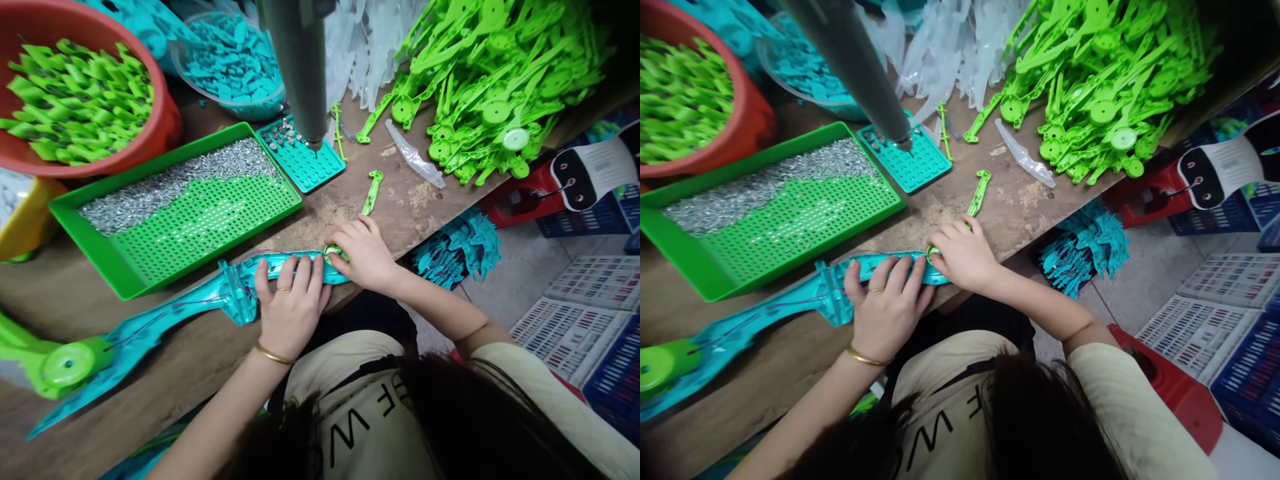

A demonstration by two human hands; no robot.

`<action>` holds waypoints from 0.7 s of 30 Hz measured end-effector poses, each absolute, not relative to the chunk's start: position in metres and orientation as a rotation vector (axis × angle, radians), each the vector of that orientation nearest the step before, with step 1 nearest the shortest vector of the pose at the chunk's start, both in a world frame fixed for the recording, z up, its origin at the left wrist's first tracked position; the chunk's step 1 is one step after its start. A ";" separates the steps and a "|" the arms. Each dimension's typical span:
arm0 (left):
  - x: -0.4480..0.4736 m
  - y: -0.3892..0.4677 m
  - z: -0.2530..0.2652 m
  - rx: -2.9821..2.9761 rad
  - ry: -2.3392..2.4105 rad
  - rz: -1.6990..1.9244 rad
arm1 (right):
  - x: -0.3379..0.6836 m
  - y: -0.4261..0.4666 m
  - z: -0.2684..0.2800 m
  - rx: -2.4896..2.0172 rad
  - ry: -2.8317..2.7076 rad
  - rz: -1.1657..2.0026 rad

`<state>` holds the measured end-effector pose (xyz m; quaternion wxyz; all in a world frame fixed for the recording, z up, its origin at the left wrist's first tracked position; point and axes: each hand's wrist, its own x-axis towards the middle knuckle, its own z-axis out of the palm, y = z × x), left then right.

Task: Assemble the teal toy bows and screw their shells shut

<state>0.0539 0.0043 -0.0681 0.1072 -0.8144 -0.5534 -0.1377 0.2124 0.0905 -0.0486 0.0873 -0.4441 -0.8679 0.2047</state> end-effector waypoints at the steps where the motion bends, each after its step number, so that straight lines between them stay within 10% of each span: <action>1: 0.054 0.004 -0.068 -2.394 -1.622 -0.404 | 0.213 0.091 -0.048 -1.298 -2.579 0.629; 21: 0.059 0.005 -0.070 -2.404 -1.672 -0.355 | 0.345 0.201 -0.055 -1.805 -2.075 -0.011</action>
